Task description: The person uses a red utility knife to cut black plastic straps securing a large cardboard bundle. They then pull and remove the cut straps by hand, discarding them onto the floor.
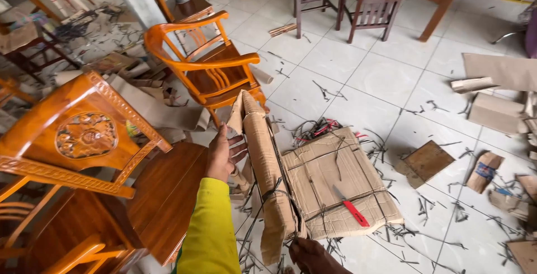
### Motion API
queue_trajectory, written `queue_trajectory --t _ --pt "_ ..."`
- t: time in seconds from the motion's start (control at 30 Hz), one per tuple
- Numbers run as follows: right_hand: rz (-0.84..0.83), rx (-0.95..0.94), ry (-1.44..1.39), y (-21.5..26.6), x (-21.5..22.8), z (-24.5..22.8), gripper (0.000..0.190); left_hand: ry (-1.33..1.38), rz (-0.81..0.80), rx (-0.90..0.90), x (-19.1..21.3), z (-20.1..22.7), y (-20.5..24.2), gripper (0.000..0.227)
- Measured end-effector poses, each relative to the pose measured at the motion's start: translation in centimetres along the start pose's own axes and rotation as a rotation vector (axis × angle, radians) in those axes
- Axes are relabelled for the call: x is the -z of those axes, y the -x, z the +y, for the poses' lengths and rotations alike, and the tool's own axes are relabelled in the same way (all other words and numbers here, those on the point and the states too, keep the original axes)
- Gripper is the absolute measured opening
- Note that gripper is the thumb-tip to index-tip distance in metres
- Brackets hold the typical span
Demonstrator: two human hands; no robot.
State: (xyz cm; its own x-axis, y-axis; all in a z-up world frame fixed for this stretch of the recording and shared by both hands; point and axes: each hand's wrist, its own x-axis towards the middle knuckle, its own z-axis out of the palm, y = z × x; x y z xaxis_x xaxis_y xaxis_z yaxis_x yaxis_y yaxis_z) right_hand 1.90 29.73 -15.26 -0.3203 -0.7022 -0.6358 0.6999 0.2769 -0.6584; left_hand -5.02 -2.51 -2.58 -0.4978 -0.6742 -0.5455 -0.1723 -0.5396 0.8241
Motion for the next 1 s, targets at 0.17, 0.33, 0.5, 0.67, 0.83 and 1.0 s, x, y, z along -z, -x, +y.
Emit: queue_trajectory --t 0.17,0.33,0.5,0.67,0.83,1.0 --pt "-0.095 0.074 0.2 -0.5 0.7 0.2 0.033 -0.146 -0.076 0.06 -0.5 2.1 1.2 0.064" --pt "-0.038 0.055 0.104 -2.1 0.8 1.7 0.032 0.021 -0.224 0.092 0.6 1.6 -3.8 0.039" --pt "-0.02 0.078 -0.011 -3.9 1.3 3.1 0.025 -0.126 -0.294 -0.057 1.3 1.5 -6.4 0.026" --pt "0.01 0.062 0.315 -2.2 0.1 0.6 0.033 -0.796 0.025 -0.431 0.5 1.7 -4.4 0.034" --pt "-0.013 0.119 0.325 -2.6 0.9 1.7 0.036 -0.846 0.074 -0.674 0.5 -1.1 -6.0 0.019" --pt "-0.02 0.11 0.392 -2.5 1.4 1.8 0.036 -0.908 0.168 -0.611 -1.2 -3.0 -3.4 0.02"
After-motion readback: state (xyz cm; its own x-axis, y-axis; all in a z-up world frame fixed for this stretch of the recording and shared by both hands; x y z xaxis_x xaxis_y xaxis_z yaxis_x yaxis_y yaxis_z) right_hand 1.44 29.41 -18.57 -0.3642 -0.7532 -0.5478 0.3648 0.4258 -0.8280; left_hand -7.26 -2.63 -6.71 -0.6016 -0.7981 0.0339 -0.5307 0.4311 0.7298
